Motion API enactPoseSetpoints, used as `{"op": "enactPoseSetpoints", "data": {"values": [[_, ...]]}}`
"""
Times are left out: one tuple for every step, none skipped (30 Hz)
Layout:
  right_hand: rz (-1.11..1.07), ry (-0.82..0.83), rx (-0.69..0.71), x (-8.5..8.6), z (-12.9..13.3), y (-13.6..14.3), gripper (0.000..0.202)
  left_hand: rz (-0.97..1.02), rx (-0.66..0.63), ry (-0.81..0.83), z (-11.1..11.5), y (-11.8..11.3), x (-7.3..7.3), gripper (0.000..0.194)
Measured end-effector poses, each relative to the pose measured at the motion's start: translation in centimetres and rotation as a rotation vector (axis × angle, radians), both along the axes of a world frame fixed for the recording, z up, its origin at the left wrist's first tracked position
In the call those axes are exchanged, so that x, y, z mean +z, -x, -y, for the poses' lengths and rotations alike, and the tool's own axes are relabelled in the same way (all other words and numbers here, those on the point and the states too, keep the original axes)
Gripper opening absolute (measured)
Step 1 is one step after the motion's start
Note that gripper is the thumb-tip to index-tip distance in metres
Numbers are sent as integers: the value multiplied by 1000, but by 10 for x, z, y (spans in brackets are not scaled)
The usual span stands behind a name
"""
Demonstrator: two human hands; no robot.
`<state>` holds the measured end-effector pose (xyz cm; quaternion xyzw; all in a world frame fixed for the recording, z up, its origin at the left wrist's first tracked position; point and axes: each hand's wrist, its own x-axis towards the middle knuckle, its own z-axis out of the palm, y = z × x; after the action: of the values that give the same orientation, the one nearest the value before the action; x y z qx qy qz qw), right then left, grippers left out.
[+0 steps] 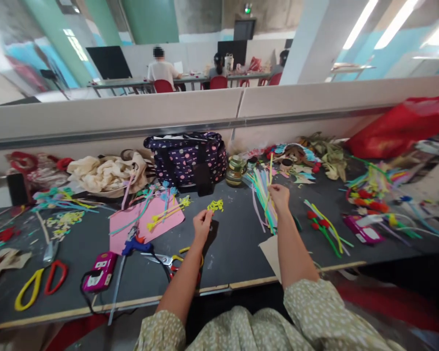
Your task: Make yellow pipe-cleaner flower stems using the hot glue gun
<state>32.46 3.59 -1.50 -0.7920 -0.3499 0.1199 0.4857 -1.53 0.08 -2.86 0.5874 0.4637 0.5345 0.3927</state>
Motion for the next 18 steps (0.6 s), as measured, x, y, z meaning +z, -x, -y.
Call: {"op": "enactPoseSetpoints", "data": {"values": [[-18,-28,-3,-1,1,2,35,6,-5,4,-1,0,-1,38],[-38,-53,-7,-3,2,3,35,7,-11,7,-1,0,-1,38],[-59,-74,-9,-4,2,5,35,7,-16,11,-2,0,-2,38],[-81,-92,-10,-4,3,6,35,4,-22,14,-2,0,-2,38],[-104,-108,-9,-4,2,8,35,2,-27,16,-2,0,-2,37],[-126,-122,-7,-3,2,8,35,0,-30,17,-1,0,-1,37],[-146,-136,-1,-2,2,8,35,-1,-32,19,-1,0,-1,37],[-164,-148,10,0,2,8,34,-1,-33,22,-1,-1,0,37],[-179,-160,27,3,2,8,32,0,-32,27,0,-1,1,37],[-190,-171,50,6,2,8,31,1,-28,32,0,-1,2,37],[-198,-180,78,9,2,8,29,2,-23,36,0,-1,3,36],[-202,-188,111,12,3,8,27,2,-20,40,-1,-1,4,36],[-203,-196,147,16,3,9,26,1,-18,43,-1,-1,4,36],[-201,-204,183,20,4,9,25,1,-17,46,-1,-1,5,36],[-195,-213,219,24,4,10,24,2,-18,51,-1,-1,5,36],[-187,-221,252,28,5,11,24,4,-19,58,-1,-1,5,37],[-179,-230,281,32,6,12,24,8,-22,66,0,-1,5,37],[-170,-239,305,36,7,13,24,13,-23,72,0,-2,5,38]]}}
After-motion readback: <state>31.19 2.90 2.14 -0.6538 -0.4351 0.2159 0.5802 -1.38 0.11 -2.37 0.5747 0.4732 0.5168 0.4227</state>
